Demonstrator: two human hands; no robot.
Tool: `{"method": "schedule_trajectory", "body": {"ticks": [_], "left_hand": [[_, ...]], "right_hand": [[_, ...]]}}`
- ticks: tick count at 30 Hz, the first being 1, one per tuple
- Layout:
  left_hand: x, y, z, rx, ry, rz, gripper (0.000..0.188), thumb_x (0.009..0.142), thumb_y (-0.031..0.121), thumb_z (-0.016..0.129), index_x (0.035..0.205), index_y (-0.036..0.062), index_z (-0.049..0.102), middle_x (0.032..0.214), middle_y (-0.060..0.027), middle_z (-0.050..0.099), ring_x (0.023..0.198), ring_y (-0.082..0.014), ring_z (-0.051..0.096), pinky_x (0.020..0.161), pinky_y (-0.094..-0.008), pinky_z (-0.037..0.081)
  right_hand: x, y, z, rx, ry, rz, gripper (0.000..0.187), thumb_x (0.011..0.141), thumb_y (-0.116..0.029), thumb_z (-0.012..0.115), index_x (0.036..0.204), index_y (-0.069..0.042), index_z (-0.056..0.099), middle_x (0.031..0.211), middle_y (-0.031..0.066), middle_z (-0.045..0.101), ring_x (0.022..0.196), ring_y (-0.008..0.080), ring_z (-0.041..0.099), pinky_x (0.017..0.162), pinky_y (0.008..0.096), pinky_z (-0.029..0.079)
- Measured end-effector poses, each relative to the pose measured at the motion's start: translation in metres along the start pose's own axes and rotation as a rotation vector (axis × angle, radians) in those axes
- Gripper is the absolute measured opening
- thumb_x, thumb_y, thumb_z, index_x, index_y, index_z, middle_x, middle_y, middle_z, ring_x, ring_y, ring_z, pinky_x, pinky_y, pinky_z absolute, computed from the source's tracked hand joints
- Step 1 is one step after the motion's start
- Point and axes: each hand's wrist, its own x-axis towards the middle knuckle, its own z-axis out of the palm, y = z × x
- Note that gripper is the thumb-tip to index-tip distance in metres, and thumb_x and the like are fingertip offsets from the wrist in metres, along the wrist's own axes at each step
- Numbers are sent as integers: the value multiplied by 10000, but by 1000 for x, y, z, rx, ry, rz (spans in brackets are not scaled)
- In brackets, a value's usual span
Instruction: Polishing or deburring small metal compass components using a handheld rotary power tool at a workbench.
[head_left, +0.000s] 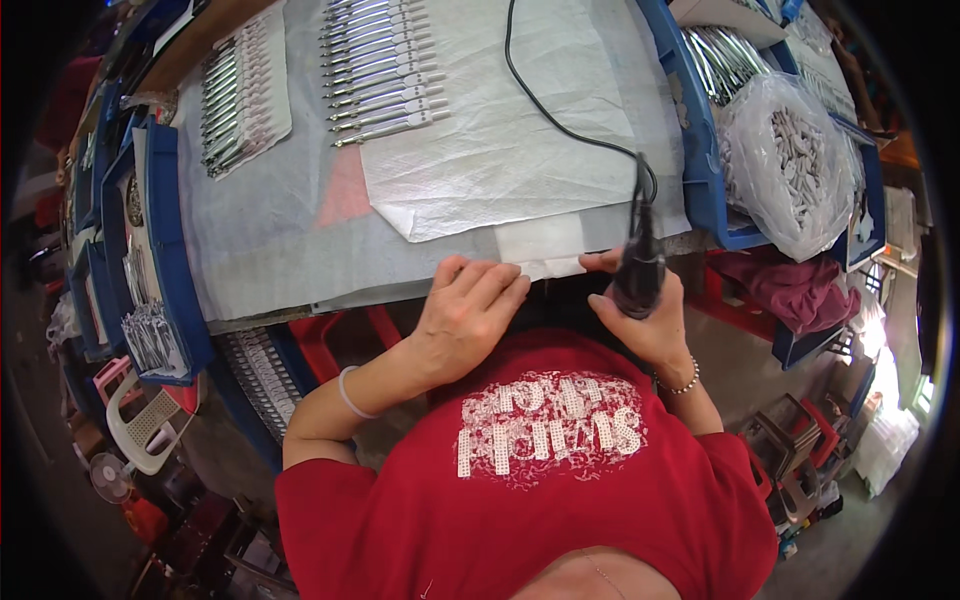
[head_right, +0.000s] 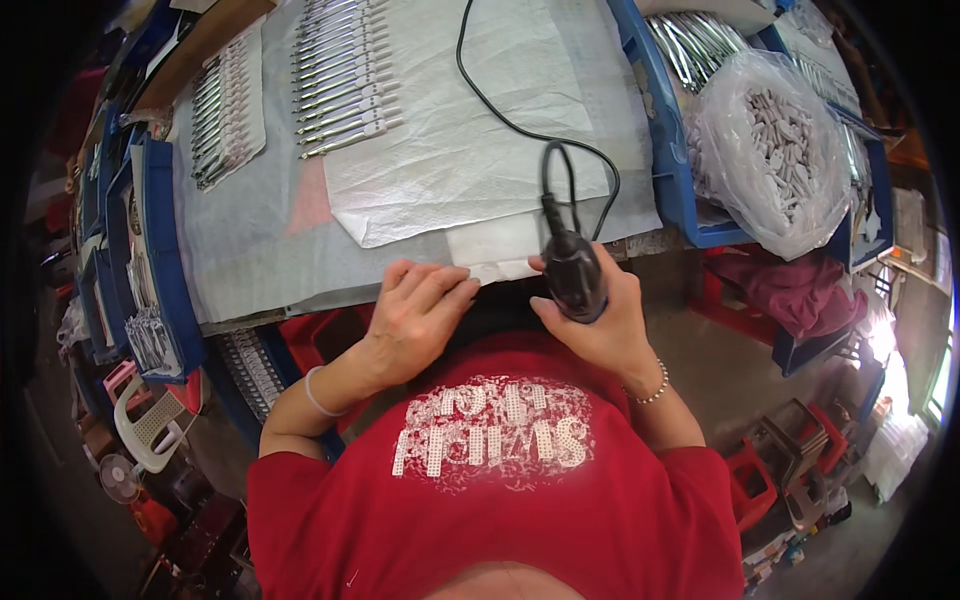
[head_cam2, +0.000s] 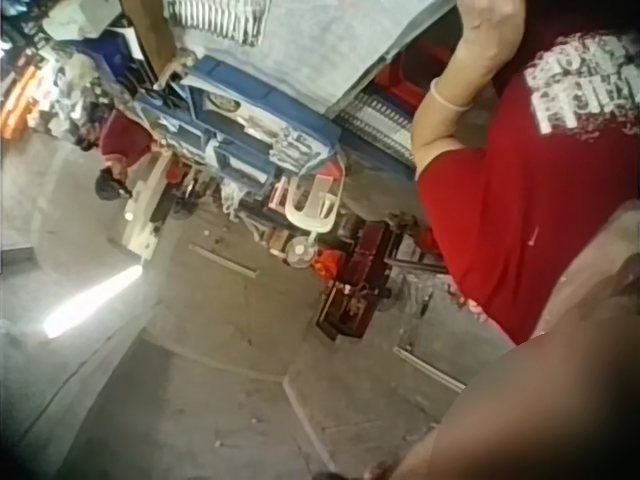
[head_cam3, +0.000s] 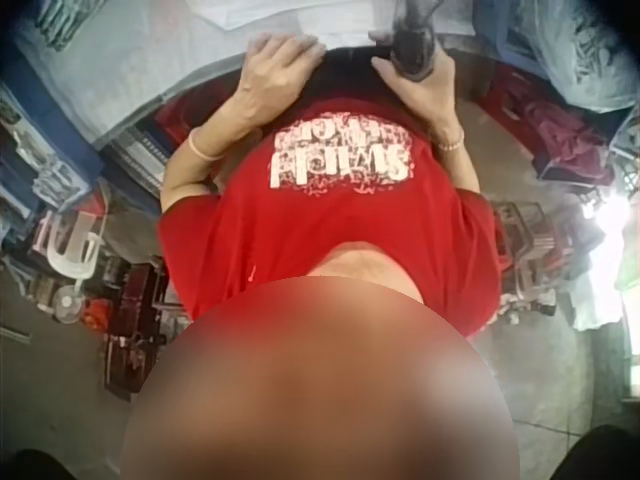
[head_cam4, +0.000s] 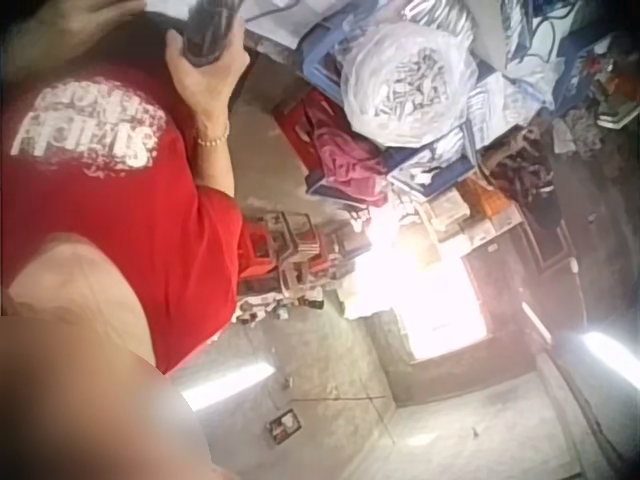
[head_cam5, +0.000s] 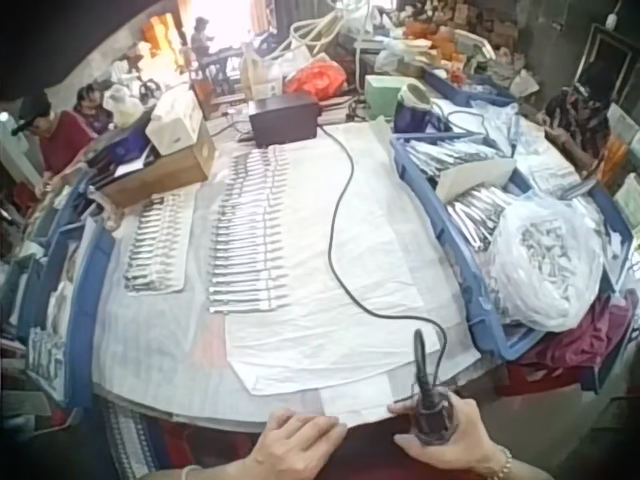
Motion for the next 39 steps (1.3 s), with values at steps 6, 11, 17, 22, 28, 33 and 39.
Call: {"method": "schedule_trajectory", "body": {"ticks": [6, 11, 17, 22, 28, 33, 39], "left_hand": [[37, -40, -67, -38, 63, -130, 228, 761, 2, 662, 984, 43, 640, 1002, -126, 619, 878, -294, 584, 785, -370, 459], [73, -133, -73, -47, 98, -136, 104, 787, 32, 631, 890, 28, 643, 877, -120, 631, 809, -314, 613, 705, -389, 487], [76, -154, -65, 2, -14, -116, 115, 797, 35, 641, 909, 12, 648, 851, -121, 614, 774, -288, 611, 680, -359, 481], [69, -154, -61, 28, -72, -173, 162, 797, 113, 652, 956, 80, 652, 916, -64, 601, 933, -255, 567, 818, -382, 391], [64, -146, -55, 213, 84, -79, 173, 770, 68, 672, 933, 33, 627, 838, -95, 599, 812, -282, 599, 717, -375, 469], [57, -149, -55, 46, 16, -240, 147, 767, 77, 672, 881, 20, 599, 838, -107, 598, 826, -299, 589, 726, -385, 458], [58, -149, -56, -79, -70, -236, 164, 761, 65, 670, 881, 12, 572, 837, -133, 594, 823, -324, 583, 706, -401, 465]], "right_hand": [[-11, -11, -13, 339, 142, -231, 426, 767, 41, 642, 1144, -2, 446, 1053, 221, 635, 649, 90, 569, 630, 221, 490], [-17, -22, -10, 358, 99, -336, 481, 765, 6, 670, 1167, -32, 409, 1049, 226, 621, 662, 113, 583, 632, 230, 491], [-23, -26, -9, 279, 5, -264, 494, 713, 51, 674, 1140, -36, 442, 1039, 190, 640, 691, 97, 591, 651, 225, 487], [-20, -22, -5, 265, 43, -285, 499, 705, 67, 670, 1138, -35, 444, 1015, 179, 655, 657, 91, 591, 624, 221, 487], [-18, -27, 1, 245, 9, -302, 493, 708, 49, 682, 1138, -30, 453, 971, 162, 665, 626, 81, 585, 588, 219, 484], [-20, -25, 4, 243, -24, -288, 503, 706, 50, 686, 1144, -30, 453, 971, 155, 663, 616, 75, 576, 572, 214, 477], [-22, -26, 5, 228, -33, -288, 503, 710, 45, 690, 1150, -24, 456, 970, 151, 661, 607, 74, 568, 565, 213, 471]]}}
